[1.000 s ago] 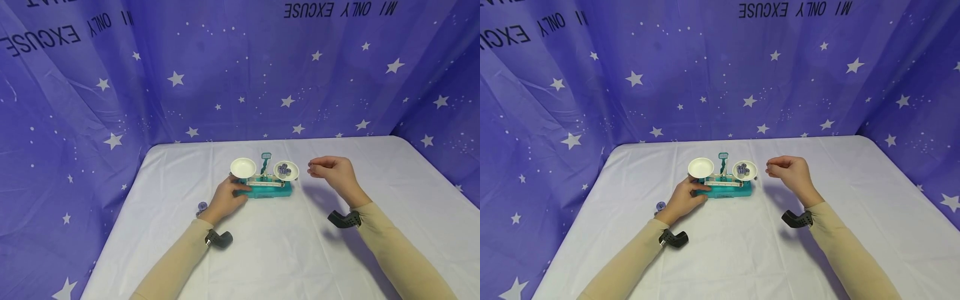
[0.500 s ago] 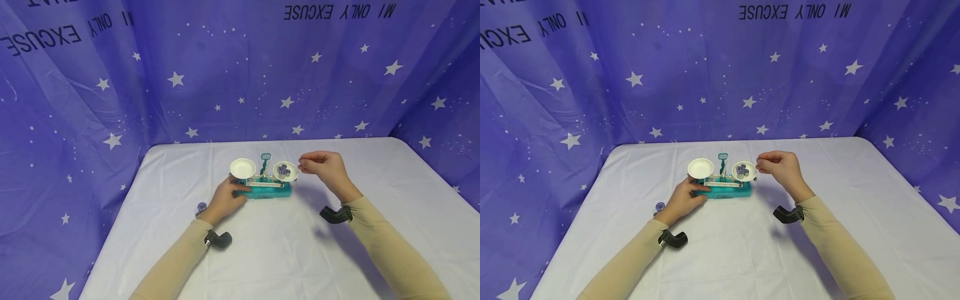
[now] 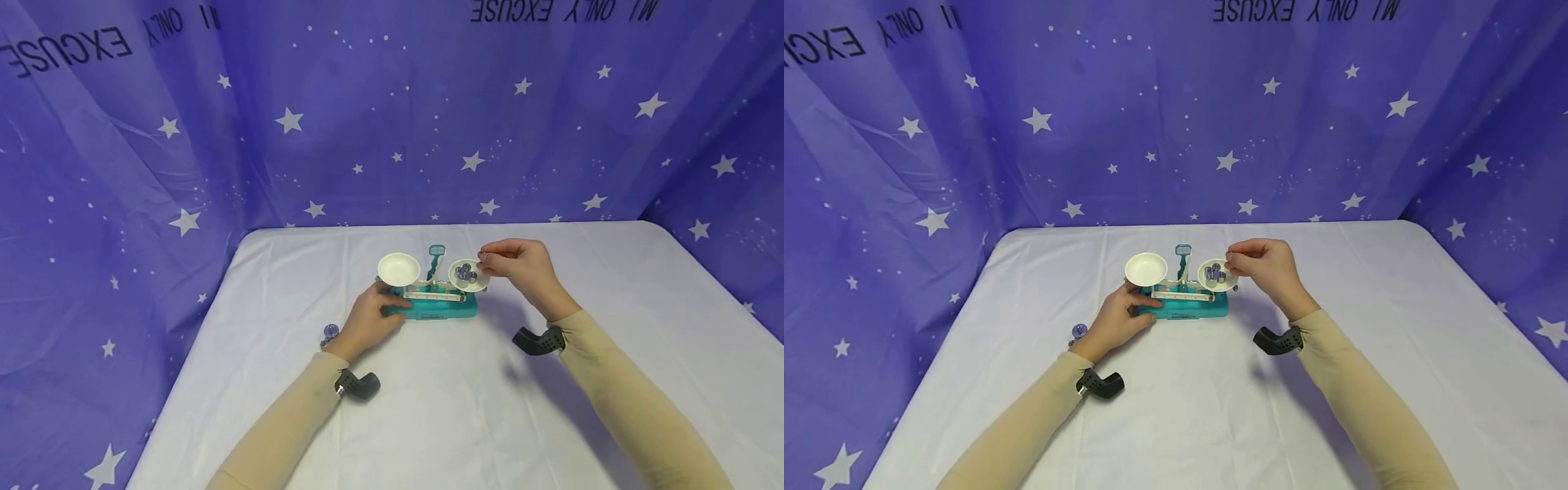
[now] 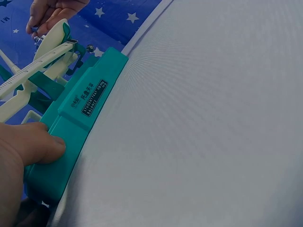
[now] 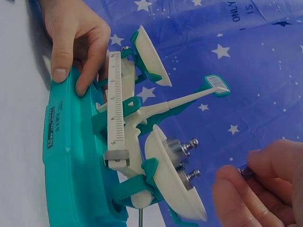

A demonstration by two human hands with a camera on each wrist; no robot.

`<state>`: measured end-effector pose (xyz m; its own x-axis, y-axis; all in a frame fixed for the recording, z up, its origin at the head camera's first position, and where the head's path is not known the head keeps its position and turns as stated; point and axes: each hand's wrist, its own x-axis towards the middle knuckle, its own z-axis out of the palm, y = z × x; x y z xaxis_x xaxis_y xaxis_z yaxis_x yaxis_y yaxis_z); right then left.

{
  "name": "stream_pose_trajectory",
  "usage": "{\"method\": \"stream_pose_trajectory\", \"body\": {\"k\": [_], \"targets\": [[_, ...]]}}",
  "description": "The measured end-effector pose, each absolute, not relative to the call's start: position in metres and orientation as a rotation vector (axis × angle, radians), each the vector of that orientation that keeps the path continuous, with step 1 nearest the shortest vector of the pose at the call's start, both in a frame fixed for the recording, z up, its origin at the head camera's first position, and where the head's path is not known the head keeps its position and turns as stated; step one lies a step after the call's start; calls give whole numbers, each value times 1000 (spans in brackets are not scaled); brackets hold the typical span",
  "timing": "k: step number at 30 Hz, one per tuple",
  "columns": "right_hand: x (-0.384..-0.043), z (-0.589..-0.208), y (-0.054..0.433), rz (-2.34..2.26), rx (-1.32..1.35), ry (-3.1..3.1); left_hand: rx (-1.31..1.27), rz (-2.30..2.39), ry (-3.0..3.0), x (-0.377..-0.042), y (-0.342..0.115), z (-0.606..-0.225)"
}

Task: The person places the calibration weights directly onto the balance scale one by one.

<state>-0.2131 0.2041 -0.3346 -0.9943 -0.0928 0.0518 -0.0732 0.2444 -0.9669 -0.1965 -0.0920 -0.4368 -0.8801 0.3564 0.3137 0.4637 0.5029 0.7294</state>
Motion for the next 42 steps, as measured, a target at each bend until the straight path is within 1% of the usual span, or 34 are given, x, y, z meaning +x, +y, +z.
{"method": "stream_pose_trajectory", "body": {"k": [21,33,42], "targets": [[-217,-332,194,-1753,-151,2571,-701,-1321,-2635,-197,-97,-436],[-214,-334,200,-1407,-66,2746,-711,-1333,-2650,-195,-92,-437],[-217,-340,193,-1334,-119,2839,-718,-1347,-2611,-194,-93,-435]]}}
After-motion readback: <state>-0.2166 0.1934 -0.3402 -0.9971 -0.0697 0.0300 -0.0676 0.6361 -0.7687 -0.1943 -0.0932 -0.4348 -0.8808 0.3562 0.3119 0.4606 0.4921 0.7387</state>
